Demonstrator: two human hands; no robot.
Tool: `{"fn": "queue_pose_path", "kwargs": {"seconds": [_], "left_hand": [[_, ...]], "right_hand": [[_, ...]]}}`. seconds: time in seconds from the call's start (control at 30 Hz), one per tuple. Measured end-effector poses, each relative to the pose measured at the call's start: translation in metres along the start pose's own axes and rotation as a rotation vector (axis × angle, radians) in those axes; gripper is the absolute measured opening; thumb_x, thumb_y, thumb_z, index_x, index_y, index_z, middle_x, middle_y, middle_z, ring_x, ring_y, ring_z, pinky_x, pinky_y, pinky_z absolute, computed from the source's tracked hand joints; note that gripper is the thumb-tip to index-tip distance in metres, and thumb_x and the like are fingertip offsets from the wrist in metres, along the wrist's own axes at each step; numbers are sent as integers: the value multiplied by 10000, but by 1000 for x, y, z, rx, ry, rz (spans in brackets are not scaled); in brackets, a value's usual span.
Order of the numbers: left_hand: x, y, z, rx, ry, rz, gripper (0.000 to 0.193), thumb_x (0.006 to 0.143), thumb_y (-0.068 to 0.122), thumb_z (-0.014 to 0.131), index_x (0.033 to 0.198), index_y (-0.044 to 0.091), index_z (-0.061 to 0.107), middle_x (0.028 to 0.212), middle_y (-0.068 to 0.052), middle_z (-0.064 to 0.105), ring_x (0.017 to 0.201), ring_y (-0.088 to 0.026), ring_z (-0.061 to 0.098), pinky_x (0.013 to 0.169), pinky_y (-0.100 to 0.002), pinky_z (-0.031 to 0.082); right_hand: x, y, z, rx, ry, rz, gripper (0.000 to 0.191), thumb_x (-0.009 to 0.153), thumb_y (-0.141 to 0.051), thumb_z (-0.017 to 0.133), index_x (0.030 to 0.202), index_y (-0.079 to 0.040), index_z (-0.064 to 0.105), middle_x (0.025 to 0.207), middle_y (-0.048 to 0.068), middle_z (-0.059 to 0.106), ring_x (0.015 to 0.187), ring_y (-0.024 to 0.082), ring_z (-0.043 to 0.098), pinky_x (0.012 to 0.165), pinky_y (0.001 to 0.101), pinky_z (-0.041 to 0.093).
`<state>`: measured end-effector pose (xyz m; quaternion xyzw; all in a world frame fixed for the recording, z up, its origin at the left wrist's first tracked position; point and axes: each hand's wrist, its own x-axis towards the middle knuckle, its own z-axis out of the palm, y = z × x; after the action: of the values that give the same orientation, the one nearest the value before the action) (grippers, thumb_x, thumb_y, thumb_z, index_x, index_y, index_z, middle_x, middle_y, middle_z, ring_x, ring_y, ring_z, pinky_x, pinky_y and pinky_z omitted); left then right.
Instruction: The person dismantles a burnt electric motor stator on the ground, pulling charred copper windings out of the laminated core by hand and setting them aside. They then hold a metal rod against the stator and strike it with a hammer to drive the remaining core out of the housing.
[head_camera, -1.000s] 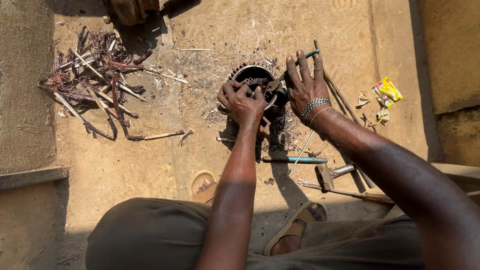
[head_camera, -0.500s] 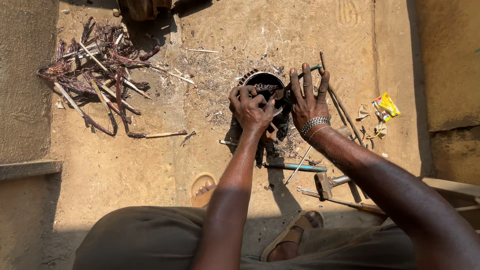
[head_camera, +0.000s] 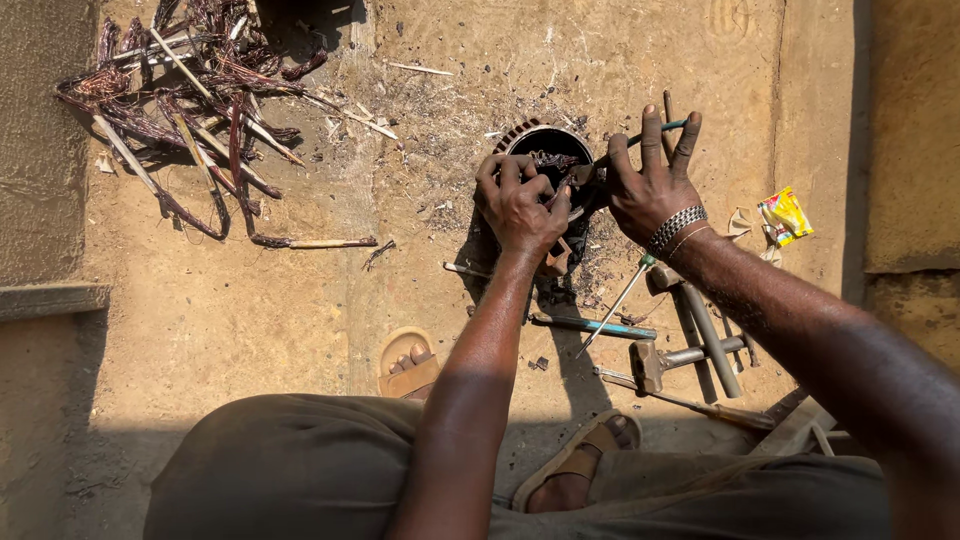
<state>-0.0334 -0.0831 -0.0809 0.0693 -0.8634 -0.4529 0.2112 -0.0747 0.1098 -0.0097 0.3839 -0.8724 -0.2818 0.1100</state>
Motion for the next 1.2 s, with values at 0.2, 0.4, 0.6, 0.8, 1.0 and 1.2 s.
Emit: {"fn": "queue_pose_path", "kwargs": {"seconds": [0.2, 0.4, 0.6, 0.8, 1.0, 1.2], "left_hand": [[2, 0, -1, 4, -35, -36, 298, 683, 202, 891, 569, 117, 630, 1080, -43, 566, 1312, -331, 383, 990, -570, 435], [2, -4, 4, 20, 11, -16, 295, 704, 217, 881, 593, 126, 624, 1096, -39, 550, 1321, -331, 377, 971, -568, 454], [6, -6, 6, 70, 42, -1, 280, 720, 195, 866, 602, 84, 637, 1069, -93, 532, 1279, -348, 401, 967, -563, 447], [8, -1, 7, 61, 79, -53, 243, 752, 189, 870, 730, 17, 700, 1103, -116, 532, 1243, -336, 418, 1001, -551, 426], [12, 4, 8, 109, 116, -95, 185, 749, 170, 853, 735, 36, 727, 1126, -102, 552, 1231, -336, 419, 1019, -542, 418], [13, 9, 2, 74, 95, -76, 191, 721, 159, 858, 695, 35, 714, 1138, -103, 554, 1221, -345, 418, 1009, -561, 436]], "right_hand": [[8, 10, -8, -33, -1, 3, 452, 1030, -293, 531, 1454, -166, 620, 1326, 173, 539, 1203, 388, 519, 1056, 729, 320], [14, 15, -1, -211, -139, -46, 455, 1046, -289, 587, 1460, -101, 578, 1178, 134, 595, 1114, 302, 577, 987, 628, 402], [28, 36, 18, -216, -280, -162, 759, 809, -143, 707, 1501, -299, 435, 1112, 52, 599, 754, 128, 586, 495, 256, 524], [9, 3, 10, -37, -233, -8, 310, 1031, -155, 608, 1336, -136, 558, 931, 39, 555, 608, 96, 550, 403, 246, 494], [-14, -12, -3, 49, -343, -4, 294, 1023, -225, 560, 1283, -94, 601, 1127, 121, 534, 677, 180, 592, 551, 372, 544], [-8, -6, -9, -83, -216, 165, 454, 1026, -353, 403, 1401, -158, 569, 1657, 169, 260, 1482, 539, 231, 1028, 846, 96]]}}
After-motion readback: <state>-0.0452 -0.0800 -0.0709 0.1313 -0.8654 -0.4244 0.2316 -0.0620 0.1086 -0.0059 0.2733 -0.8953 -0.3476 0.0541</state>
